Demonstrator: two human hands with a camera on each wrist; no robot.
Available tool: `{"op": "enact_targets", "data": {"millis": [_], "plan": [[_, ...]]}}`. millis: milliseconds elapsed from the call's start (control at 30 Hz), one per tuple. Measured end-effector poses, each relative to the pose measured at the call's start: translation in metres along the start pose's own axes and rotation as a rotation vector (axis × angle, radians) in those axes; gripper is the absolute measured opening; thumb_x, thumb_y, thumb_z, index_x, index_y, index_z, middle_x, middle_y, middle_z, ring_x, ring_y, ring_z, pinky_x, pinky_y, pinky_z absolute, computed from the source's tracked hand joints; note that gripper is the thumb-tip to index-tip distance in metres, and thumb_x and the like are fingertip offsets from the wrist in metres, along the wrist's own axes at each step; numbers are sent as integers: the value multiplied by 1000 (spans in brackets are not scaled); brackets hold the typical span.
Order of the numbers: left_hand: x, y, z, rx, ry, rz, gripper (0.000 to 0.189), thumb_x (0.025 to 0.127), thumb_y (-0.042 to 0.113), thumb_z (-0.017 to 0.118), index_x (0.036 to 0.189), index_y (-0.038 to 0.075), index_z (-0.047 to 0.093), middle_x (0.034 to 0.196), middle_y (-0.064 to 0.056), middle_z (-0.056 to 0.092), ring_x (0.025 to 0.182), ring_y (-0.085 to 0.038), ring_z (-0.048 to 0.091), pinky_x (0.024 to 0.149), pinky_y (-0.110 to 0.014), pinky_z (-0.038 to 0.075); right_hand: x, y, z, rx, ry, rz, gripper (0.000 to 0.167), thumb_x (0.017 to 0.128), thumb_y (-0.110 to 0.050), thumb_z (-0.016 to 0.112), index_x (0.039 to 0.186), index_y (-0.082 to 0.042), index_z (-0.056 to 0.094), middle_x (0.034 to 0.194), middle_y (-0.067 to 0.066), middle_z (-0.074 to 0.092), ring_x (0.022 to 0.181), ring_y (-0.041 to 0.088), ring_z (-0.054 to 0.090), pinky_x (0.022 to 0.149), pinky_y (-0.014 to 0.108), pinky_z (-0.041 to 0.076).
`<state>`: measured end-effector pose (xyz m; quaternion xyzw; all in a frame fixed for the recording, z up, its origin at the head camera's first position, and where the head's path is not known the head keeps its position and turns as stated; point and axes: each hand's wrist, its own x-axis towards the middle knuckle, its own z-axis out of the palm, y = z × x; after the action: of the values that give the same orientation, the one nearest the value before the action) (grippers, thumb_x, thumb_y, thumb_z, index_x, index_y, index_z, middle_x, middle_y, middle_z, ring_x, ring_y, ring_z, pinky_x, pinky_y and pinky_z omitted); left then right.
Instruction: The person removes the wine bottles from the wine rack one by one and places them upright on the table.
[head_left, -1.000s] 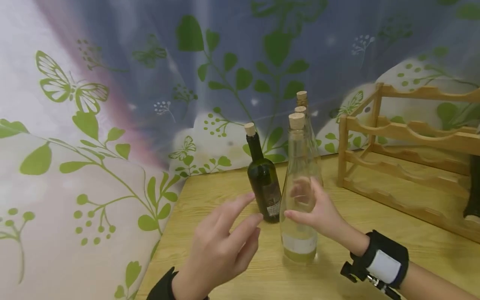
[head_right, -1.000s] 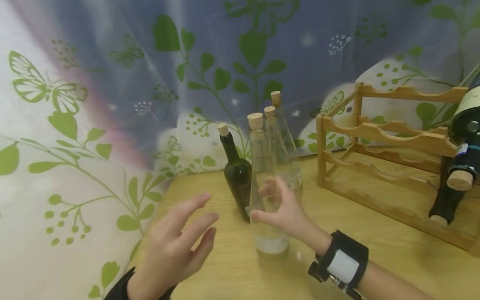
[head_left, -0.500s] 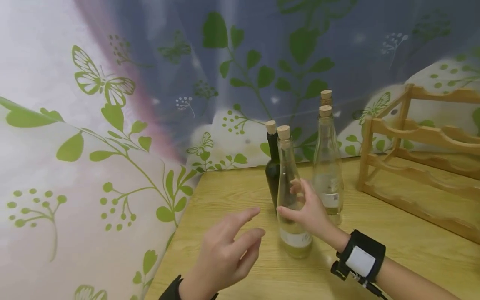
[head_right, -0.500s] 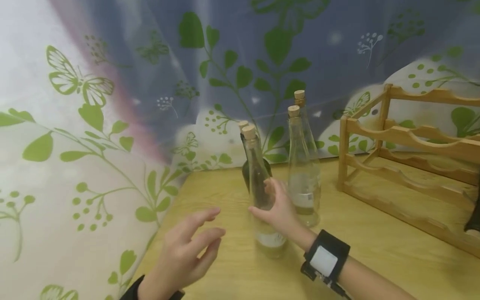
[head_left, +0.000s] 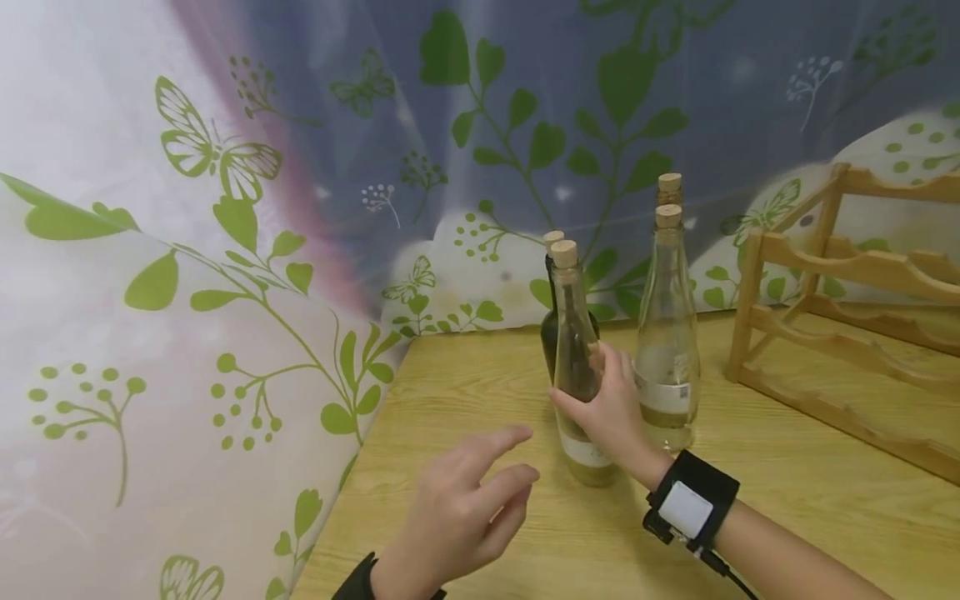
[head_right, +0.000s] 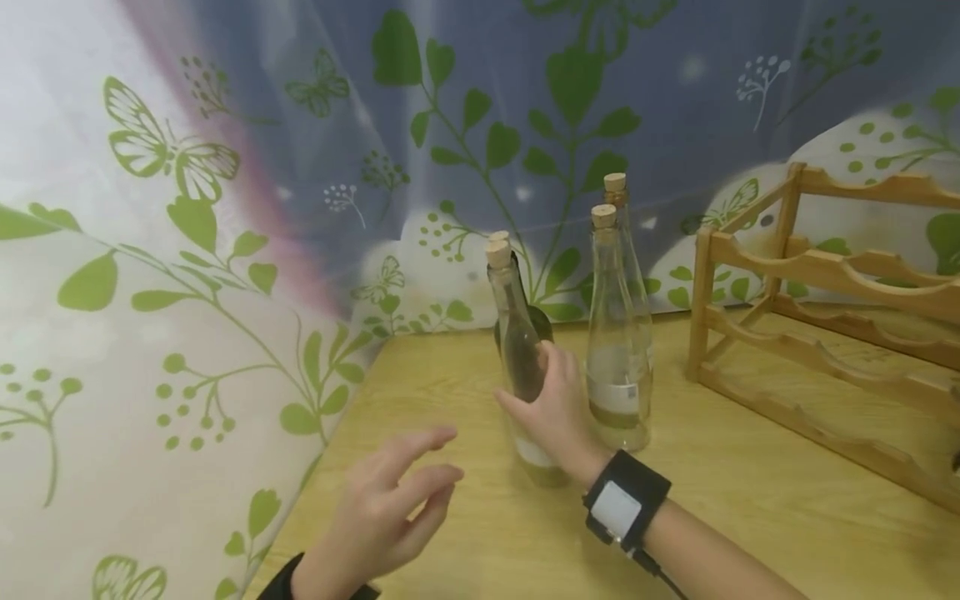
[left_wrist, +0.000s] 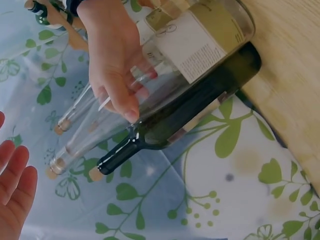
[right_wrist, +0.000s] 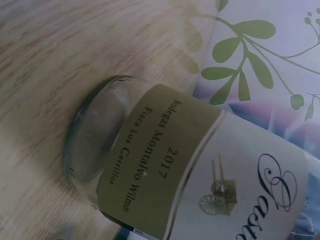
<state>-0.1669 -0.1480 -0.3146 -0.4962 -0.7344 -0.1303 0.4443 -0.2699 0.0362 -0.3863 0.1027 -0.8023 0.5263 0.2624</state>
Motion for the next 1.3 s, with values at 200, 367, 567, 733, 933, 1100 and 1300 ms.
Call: {"op": "enact_targets", "data": {"millis": [200,367,567,733,933,1100,1300], "plan": [[-2,2,5,-22,-31,-27,23,88,14,44,80,14,65,107,-8,59,79,-16,61,65,-22,50,3,1,6,-20,35,-15,76,68,-25,76,124,3,34,107,18,39,97,27,39,80,38,33],[-1,3,8,-17,-34,-17,23,88,13,43,80,14,65,107,-8,59,80,-16,61,67,-23,50,12,4,11,-80,62,-5,79,68,-32,75,124,4,34,107,18,40,94,27,40,78,39,33],[0,4,12,-31,-38,-13,23,88,13,44,79,14,65,109,-7,58,84,-16,61,69,-22,51,26,10,14,-111,67,6,78,70,-36,72,125,1,32,108,17,39,93,27,39,76,40,36],[-2,6,14,-36,-53,-16,22,88,13,45,80,14,66,110,-7,58,84,-15,61,71,-22,50,35,17,15,-120,78,-6,78,72,-35,71,127,1,29,107,18,38,90,27,38,72,38,35],[-3,8,17,-39,-54,-21,23,88,14,45,81,14,66,109,-7,59,84,-15,61,71,-22,50,38,21,17,-123,81,6,79,72,-36,71,127,1,29,108,19,38,91,27,39,73,39,36],[4,9,23,-55,-50,-11,22,88,13,45,82,15,66,111,-7,58,87,-16,60,72,-22,50,35,19,9,-117,52,66,89,73,-37,70,137,-1,18,124,24,34,109,35,38,87,48,34],[12,13,32,-76,-17,27,19,85,11,47,82,14,66,110,-7,58,89,-16,60,74,-22,49,3,10,-7,-51,-123,179,97,79,-28,65,141,-5,-6,143,25,4,131,40,10,100,57,21]]}}
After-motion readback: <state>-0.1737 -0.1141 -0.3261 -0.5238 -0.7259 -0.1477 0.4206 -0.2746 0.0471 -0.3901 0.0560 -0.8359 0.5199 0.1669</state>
